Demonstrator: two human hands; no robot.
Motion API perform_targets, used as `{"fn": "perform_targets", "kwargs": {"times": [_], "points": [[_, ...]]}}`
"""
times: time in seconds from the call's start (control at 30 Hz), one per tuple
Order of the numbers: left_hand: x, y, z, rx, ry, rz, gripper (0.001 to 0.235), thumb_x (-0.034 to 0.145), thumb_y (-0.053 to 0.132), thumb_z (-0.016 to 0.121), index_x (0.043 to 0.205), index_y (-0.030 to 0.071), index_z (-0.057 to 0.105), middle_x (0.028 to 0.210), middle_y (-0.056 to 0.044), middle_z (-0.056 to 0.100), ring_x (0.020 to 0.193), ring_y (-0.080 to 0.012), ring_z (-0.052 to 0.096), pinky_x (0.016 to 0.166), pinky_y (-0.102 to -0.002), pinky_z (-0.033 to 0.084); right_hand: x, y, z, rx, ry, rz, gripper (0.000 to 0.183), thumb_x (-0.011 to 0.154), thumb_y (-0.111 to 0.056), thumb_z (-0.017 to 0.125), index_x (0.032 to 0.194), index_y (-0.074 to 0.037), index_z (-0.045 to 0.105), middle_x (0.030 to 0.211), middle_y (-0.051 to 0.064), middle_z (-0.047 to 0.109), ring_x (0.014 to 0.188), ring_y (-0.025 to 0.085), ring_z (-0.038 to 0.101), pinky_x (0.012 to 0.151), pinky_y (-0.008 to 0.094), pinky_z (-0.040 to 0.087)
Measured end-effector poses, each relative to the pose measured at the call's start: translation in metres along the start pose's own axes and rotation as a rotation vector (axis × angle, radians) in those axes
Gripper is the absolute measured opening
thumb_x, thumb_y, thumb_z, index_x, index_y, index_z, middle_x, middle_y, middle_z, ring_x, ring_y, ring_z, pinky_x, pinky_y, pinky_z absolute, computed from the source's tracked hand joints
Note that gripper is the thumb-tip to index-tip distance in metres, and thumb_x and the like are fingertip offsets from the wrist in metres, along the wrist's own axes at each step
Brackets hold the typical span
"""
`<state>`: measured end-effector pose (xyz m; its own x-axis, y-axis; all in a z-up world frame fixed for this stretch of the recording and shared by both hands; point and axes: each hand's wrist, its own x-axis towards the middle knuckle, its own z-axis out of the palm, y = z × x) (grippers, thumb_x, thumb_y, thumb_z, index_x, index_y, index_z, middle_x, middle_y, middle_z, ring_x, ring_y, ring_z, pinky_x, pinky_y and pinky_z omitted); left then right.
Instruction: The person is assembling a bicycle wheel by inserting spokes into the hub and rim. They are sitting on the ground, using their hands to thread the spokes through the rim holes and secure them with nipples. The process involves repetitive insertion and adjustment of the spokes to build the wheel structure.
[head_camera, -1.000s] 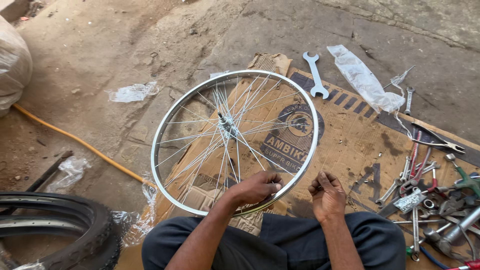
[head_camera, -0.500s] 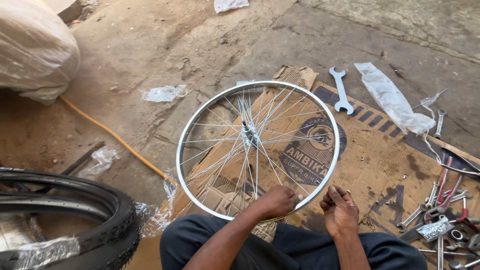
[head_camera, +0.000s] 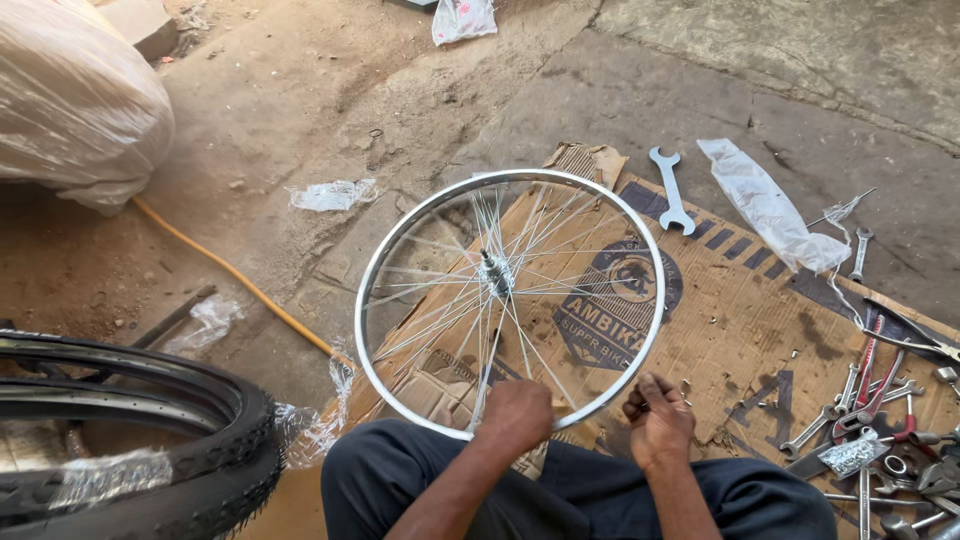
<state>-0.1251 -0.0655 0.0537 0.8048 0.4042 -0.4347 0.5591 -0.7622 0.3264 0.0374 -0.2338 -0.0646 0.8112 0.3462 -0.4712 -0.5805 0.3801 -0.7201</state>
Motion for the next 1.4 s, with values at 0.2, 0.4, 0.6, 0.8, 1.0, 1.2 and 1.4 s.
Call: {"fn": "perform_targets", "kwargs": {"times": [0.2, 0.4, 0.6, 0.8, 1.0, 1.2, 1.4], "points": [[0.022, -0.019, 0.014, -1.341, -0.072, -0.257, 0.039, 0.093, 0.017, 0.072, 0.124, -0.002, 0.056, 0.086, -0.017, 0.073, 0.067, -0.0251, 0.068, 0.059, -0.042, 0.053, -0.015, 0.024, 0.007, -0.086, -0.075, 0.067, 0.013, 0.095, -0.009, 0.069, 0.106, -0.003, 0.067, 0.080, 0.005, 0.064, 0.066, 0.016, 0.057, 0.058, 0.031, 0.049], [0.068, -0.024, 0.063, -1.699, 0.011, -0.057, 0.024, 0.088, 0.002, 0.077, 0.104, -0.005, 0.060, 0.074, -0.014, 0.063, 0.058, -0.0218, 0.063, 0.050, -0.036, 0.054, -0.025, 0.021, 0.006, -0.216, -0.065, 0.029, 0.017, 0.092, -0.007, 0.072, 0.106, 0.002, 0.068, 0.078, 0.005, 0.064, 0.063, 0.014, 0.055, 0.057, 0.030, 0.046], [0.059, -0.003, 0.058, -1.462, -0.133, -0.112, 0.016, 0.078, -0.008, 0.071, 0.085, -0.004, 0.058, 0.067, -0.020, 0.064, 0.051, -0.0286, 0.066, 0.044, -0.042, 0.053, -0.062, 0.010, 0.005, -0.392, -0.015, -0.162, 0.019, 0.089, -0.001, 0.072, 0.107, 0.004, 0.074, 0.080, 0.005, 0.069, 0.064, 0.012, 0.059, 0.059, 0.026, 0.049], [0.052, -0.005, 0.053, -1.283, -0.004, -0.031, 0.008, 0.085, -0.003, 0.070, 0.086, -0.009, 0.065, 0.070, -0.016, 0.067, 0.057, -0.0234, 0.066, 0.049, -0.036, 0.053, -0.084, 0.005, 0.024, -0.451, -0.176, -0.247, 0.014, 0.086, 0.006, 0.069, 0.100, 0.003, 0.074, 0.085, 0.006, 0.073, 0.068, 0.012, 0.065, 0.062, 0.023, 0.053], [0.047, 0.007, 0.038, -1.500, -0.092, -0.176, 0.023, 0.088, 0.003, 0.070, 0.102, -0.006, 0.055, 0.078, -0.016, 0.067, 0.061, -0.0240, 0.070, 0.048, -0.037, 0.059, -0.086, 0.011, 0.030, -0.640, -0.239, -0.442, 0.011, 0.083, 0.008, 0.076, 0.089, -0.001, 0.075, 0.089, 0.002, 0.071, 0.076, 0.007, 0.066, 0.064, 0.021, 0.053], [0.056, 0.014, 0.043, -1.607, -0.056, -0.177, 0.029, 0.090, 0.002, 0.069, 0.111, -0.003, 0.051, 0.085, -0.016, 0.066, 0.063, -0.0238, 0.070, 0.049, -0.038, 0.060, -0.086, 0.004, 0.043, -0.798, -0.170, -0.577, 0.010, 0.081, 0.006, 0.079, 0.085, -0.002, 0.073, 0.084, 0.002, 0.071, 0.073, 0.007, 0.065, 0.062, 0.021, 0.053], [0.054, 0.014, 0.043, -1.602, -0.071, -0.204, 0.027, 0.091, 0.002, 0.068, 0.110, -0.004, 0.050, 0.085, -0.015, 0.065, 0.064, -0.0231, 0.070, 0.051, -0.038, 0.061, -0.097, -0.001, 0.053, -0.862, -0.171, -0.662, 0.008, 0.082, 0.005, 0.076, 0.085, -0.002, 0.072, 0.083, 0.003, 0.072, 0.071, 0.008, 0.067, 0.061, 0.023, 0.052]]}}
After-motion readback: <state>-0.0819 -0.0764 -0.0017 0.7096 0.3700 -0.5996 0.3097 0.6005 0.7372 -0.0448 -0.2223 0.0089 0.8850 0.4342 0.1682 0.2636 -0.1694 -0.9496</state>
